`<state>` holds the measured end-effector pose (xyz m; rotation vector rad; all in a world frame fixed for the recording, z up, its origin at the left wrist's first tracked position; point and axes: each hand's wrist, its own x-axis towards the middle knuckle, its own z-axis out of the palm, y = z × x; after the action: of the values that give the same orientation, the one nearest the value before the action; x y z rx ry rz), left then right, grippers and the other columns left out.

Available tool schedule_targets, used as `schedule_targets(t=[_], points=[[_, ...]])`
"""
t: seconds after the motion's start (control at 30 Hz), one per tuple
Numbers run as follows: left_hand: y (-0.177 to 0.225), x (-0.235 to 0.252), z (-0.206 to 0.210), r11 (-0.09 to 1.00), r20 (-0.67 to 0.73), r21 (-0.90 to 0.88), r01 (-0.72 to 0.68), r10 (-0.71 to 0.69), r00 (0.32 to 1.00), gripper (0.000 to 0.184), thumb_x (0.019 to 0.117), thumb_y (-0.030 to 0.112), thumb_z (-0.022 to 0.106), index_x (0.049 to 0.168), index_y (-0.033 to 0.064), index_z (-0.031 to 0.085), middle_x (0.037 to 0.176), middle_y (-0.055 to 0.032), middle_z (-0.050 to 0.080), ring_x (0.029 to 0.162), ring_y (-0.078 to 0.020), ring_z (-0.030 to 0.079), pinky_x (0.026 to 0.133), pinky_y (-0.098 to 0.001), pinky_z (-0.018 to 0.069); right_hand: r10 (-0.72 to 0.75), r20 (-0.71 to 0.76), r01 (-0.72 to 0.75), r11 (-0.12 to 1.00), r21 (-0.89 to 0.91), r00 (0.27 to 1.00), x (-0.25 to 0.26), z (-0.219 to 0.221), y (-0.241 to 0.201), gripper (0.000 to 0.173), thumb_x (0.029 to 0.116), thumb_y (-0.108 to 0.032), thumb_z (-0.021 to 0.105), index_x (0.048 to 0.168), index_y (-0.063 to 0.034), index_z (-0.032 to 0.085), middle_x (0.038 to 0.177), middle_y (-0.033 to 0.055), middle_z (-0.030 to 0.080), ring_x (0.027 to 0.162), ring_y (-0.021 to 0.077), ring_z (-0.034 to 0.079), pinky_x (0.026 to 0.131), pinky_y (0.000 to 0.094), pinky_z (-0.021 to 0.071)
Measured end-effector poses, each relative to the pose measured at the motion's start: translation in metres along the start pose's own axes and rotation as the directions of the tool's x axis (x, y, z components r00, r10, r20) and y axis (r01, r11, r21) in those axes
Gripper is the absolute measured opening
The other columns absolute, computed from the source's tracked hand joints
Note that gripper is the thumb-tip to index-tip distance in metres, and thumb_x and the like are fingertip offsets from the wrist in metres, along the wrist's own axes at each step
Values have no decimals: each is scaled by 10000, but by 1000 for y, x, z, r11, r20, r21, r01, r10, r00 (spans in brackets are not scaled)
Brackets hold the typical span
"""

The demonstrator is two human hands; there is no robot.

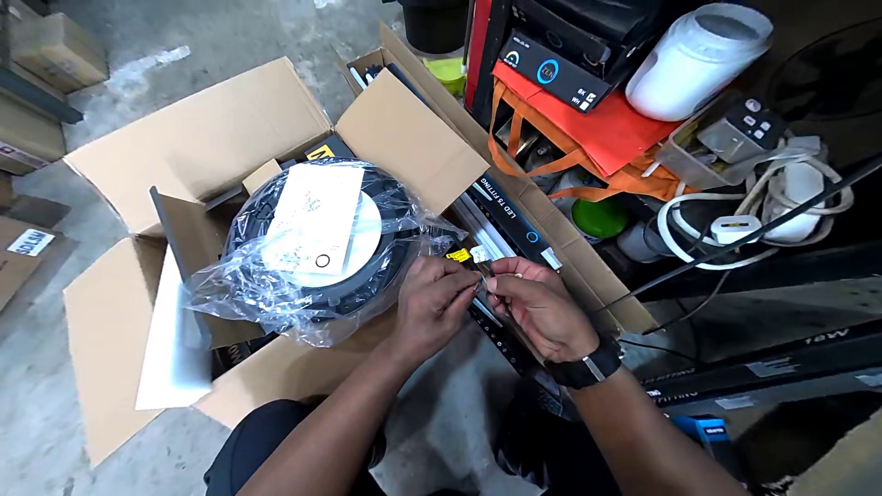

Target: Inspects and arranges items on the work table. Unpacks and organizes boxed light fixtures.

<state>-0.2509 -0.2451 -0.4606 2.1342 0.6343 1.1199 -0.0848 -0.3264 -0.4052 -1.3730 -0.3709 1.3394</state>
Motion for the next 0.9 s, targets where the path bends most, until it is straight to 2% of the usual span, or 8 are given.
schedule_targets(t=[0.17,0.33,0.47,0.57,0.63,0.73,0.8,0.9], points=[[1,11,-11,992,97,-116,58,-47,994,112,955,171,706,997,133,802,1046,22,710,1119,-159,600,1009,-410,481,70,32,-72,995,69,997,2,-2,4,221,923,17,637,1139,46,601,837,137,670,669,154,634,615,271,556],[2,25,-26,943,239,-271,194,-130,962,94,927,154,737,974,106,803,1022,13,707,1111,-148,604,980,-354,505,88,68,-97,984,146,994,2,1,7,181,934,19,613,1112,41,593,825,124,654,654,153,624,590,271,551],[-4,25,-30,870,303,-394,294,-179,936,121,955,149,694,969,77,791,1017,-22,711,1048,-153,635,929,-345,532,74,66,-83,985,154,995,1,4,9,181,923,17,620,1101,48,606,820,126,655,659,157,627,598,275,555],[-7,23,-28,849,277,-427,312,-206,939,132,969,128,665,948,50,770,1044,-51,712,1031,-162,650,914,-348,546,60,61,-68,990,125,996,-1,7,9,217,917,14,641,1127,56,607,834,131,665,665,158,635,608,276,559],[0,23,-26,901,218,-327,285,-222,950,143,974,142,641,919,75,755,1097,-31,706,1123,-163,621,990,-378,511,19,33,-21,998,66,999,-2,9,9,227,914,6,656,1130,55,608,829,133,670,668,162,640,619,278,562],[4,23,-24,950,173,-199,239,-206,963,197,1017,163,490,931,106,658,1232,-20,693,1368,-236,492,1155,-521,362,-118,-3,117,988,-100,993,-4,6,7,221,902,-26,688,1106,46,642,835,123,686,675,167,649,627,286,567],[-1,21,-20,953,119,-210,221,-199,973,228,1050,166,412,953,74,597,1125,-62,715,1300,-266,560,1129,-517,418,-221,28,221,943,-247,975,-5,0,4,259,909,-102,701,1133,23,668,885,94,705,697,161,660,634,293,575],[-2,21,-20,954,31,-216,207,-206,978,256,1051,169,406,976,14,596,976,-103,664,1022,-214,642,965,-435,521,-326,98,337,851,-403,940,-4,-7,0,327,908,-251,719,1153,-36,713,932,43,730,732,138,685,660,295,595]])
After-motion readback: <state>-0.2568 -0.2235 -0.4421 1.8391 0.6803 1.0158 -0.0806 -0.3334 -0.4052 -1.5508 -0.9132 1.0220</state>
